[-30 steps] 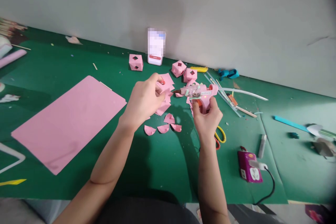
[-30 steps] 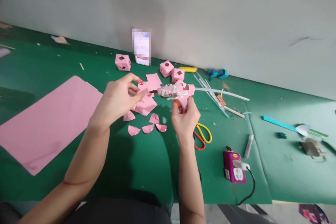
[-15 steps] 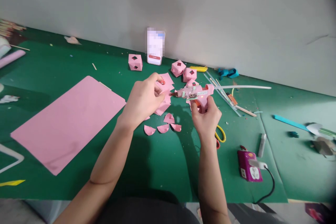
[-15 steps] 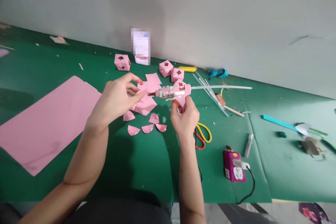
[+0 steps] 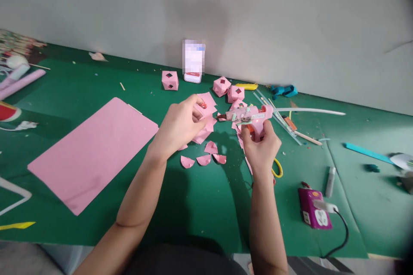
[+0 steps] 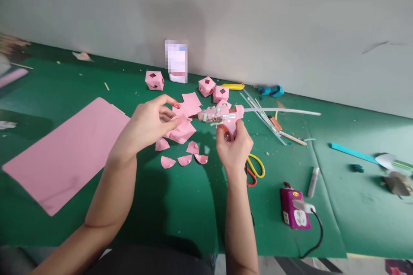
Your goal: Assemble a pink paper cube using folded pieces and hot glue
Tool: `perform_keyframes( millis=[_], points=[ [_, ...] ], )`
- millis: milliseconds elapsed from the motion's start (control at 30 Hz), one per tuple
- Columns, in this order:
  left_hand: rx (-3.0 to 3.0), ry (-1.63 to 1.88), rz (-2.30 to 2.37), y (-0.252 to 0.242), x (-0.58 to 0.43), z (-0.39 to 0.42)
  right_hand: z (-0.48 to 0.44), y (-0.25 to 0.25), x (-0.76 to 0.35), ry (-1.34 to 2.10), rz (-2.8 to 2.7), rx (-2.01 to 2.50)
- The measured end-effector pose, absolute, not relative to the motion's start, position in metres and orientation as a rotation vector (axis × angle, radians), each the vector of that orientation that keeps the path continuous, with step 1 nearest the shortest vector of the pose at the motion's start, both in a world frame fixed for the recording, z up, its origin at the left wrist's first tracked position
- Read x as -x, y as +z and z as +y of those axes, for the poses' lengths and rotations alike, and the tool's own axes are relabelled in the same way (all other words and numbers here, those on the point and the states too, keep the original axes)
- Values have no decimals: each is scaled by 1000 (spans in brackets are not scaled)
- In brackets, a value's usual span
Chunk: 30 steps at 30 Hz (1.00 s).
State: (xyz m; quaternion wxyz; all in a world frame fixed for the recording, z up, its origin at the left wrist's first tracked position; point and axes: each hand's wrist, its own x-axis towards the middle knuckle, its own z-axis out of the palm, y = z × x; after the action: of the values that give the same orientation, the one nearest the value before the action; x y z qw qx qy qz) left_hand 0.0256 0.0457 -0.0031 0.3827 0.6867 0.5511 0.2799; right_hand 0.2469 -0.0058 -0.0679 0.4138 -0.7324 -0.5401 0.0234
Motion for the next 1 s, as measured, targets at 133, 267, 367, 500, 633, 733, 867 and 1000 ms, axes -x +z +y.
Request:
perform_keyframes(
  millis=[133,267,367,500,633,733,867,1000],
  points=[
    [-1760,721,1450,-3,-26,46,-6,-67,-248,90,-1432,1834],
    [-1769,680,1432,-3,-25,46,-4,-70,-248,68,-1440,1833],
    [-1766,666,1437,-4,-26,47,-3,-70,-248,46,-1432,1824],
    [-1759,666,1444,-7,-26,49,-5,-67,-251,40,-1436,1824],
    [-1754,681,1394,-10,-26,49,-7,-66,-251,19,-1473,1826],
    [-1750,655,1351,-11,-25,49,-6,-66,-250,16,-1414,1851],
    [-1750,653,1300,-10,-26,47,0,-73,-266,-32,-1266,1907],
    [-1737,675,1260,-6,-26,43,8,-96,-305,-2,-1133,2249]
  ],
)
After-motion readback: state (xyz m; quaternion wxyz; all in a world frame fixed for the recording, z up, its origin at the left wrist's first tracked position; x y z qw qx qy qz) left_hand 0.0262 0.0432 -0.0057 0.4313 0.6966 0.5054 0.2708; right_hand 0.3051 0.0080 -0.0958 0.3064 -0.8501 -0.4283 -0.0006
